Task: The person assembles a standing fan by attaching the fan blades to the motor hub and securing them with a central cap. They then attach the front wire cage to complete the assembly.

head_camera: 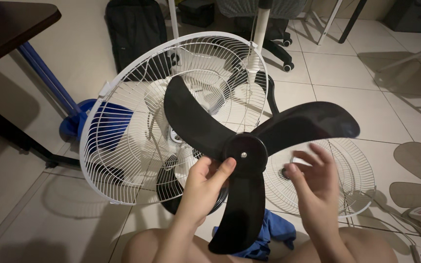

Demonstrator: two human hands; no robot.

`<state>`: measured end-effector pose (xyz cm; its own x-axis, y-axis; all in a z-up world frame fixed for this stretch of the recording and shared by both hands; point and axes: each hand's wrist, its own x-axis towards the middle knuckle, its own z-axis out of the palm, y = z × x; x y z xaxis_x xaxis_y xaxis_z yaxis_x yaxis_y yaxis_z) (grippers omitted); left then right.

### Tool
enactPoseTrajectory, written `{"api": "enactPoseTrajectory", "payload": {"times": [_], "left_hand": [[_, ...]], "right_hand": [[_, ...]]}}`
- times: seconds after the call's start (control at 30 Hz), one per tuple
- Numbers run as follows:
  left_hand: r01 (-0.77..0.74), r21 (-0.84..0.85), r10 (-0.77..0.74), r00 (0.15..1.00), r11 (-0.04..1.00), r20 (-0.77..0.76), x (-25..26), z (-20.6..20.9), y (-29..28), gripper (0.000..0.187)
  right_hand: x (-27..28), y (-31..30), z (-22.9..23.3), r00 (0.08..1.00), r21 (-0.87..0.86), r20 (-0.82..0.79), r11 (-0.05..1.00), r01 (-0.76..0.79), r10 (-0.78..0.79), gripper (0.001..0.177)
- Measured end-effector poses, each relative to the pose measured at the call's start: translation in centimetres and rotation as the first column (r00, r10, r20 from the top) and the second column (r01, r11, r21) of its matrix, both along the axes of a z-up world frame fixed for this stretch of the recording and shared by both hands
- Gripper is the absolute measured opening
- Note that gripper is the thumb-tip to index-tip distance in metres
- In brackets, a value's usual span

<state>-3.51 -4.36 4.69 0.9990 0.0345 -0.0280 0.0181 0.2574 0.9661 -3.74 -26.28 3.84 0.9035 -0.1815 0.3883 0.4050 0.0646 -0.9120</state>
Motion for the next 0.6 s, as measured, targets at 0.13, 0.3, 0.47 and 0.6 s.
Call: {"api": "enactPoseTrajectory", "payload": {"times": [0.13,0.3,0.47,0.6], "left_hand": [[-0.015,-0.013,0.015,1.0,1.0,-0.001,0.6,-0.8,-0.5,0.034],[-0.061,-0.033,0.061,0.998,0.998,0.002,1.8,-2.2,-1.0,0.035],[-0.131,-0.019,0.132,0.991,0.991,0.037,2.5,-2.5,-1.6,0.035],[-0.432,0.403,0.241,0.863,0.807,0.444,0.0,-1.6,-0.4,0.042]], "right_hand": [[0.4,0.6,0.0,0.927,0.083,-0.296,0.973,-0.216,0.231,0.056],[0.4,1.9,-0.6,0.823,0.093,-0.378,0.902,-0.421,0.423,0.067],[1.8,3.7,-1.5,0.846,0.098,-0.391,0.93,-0.354,0.363,0.066],[3.3,4.9,-2.9,0.881,-0.003,-0.408,0.965,-0.263,0.239,0.051]]}}
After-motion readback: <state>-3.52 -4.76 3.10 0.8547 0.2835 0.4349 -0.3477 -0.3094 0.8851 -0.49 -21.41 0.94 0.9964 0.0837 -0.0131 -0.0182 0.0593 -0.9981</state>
